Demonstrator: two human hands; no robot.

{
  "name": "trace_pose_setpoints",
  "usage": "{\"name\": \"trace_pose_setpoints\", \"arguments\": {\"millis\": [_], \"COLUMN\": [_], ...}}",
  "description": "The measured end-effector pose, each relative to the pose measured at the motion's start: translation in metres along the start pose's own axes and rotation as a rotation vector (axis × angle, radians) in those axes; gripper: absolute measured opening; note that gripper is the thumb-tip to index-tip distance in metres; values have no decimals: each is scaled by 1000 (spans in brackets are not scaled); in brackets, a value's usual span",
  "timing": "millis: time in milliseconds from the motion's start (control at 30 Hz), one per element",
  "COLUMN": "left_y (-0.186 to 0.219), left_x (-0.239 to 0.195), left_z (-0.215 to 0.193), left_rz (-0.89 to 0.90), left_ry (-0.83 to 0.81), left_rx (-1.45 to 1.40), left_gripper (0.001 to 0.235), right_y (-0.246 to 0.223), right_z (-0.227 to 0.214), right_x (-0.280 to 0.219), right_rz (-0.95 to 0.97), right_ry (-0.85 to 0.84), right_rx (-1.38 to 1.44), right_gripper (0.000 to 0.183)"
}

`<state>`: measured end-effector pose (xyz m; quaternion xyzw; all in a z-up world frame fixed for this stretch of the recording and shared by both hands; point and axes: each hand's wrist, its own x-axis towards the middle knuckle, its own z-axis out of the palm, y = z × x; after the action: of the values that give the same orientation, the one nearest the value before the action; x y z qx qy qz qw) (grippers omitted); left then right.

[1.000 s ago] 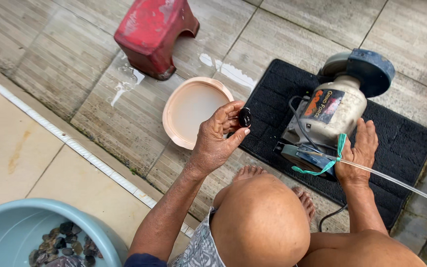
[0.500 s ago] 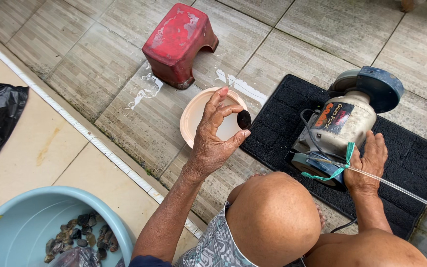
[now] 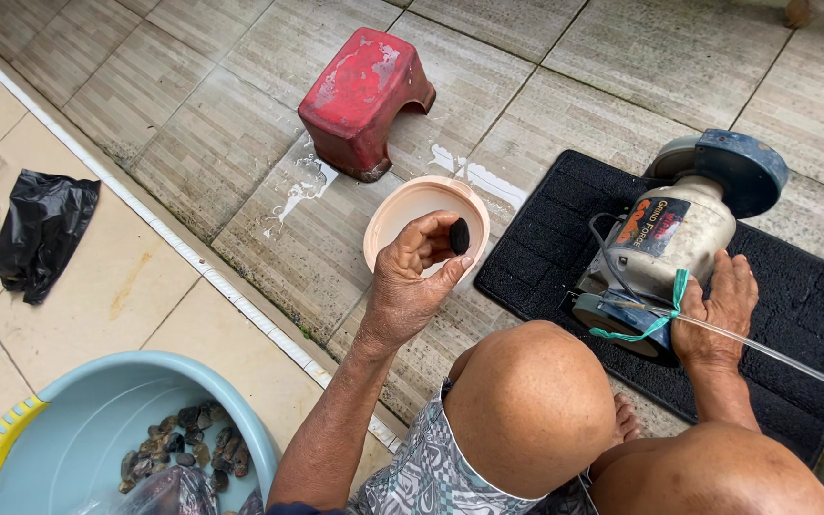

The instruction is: The person uses a bench grinder to shape and smooth a small black stone, holding it with both hands against the spinning wheel. Water flows from a tube onto the grinding area, and the person occasionally dips the stone into a nearby basin of water.

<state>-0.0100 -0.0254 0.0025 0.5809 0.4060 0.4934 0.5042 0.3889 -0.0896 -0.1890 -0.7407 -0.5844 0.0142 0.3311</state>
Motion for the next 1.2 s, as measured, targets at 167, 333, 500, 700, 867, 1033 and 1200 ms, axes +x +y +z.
{"name": "trace_pose_setpoints", "arguments": {"millis": [167, 333, 500, 700, 867, 1033, 1200], "left_y": [-6, -17, -34, -48, -61, -77, -115], "left_x": [-3, 0, 2, 4, 2, 2, 3], "left_z": [9, 14, 16, 18, 24, 29, 35], "left_rz": [-41, -44, -7, -47, -109, -145, -181], "left_ry": [21, 42, 32, 20, 14, -31, -99], "left_rx": [-91, -69, -48, 9, 18, 49, 19], "left_gripper": [52, 51, 48, 46, 46, 45, 47], "right_y": [-3, -10, -9, -12, -15, -18, -18], "right_z": [-1, -5, -6, -10, -12, -15, -18], "right_x": [1, 2, 0, 0, 0, 2, 2], "right_rz": [12, 16, 1, 8, 13, -2, -38], "right_ry": [-6, -9, 5, -25, -32, -45, -65], "right_rx": [11, 23, 19, 20, 17, 2, 39], "right_gripper": [57, 56, 55, 54, 54, 53, 55]}}
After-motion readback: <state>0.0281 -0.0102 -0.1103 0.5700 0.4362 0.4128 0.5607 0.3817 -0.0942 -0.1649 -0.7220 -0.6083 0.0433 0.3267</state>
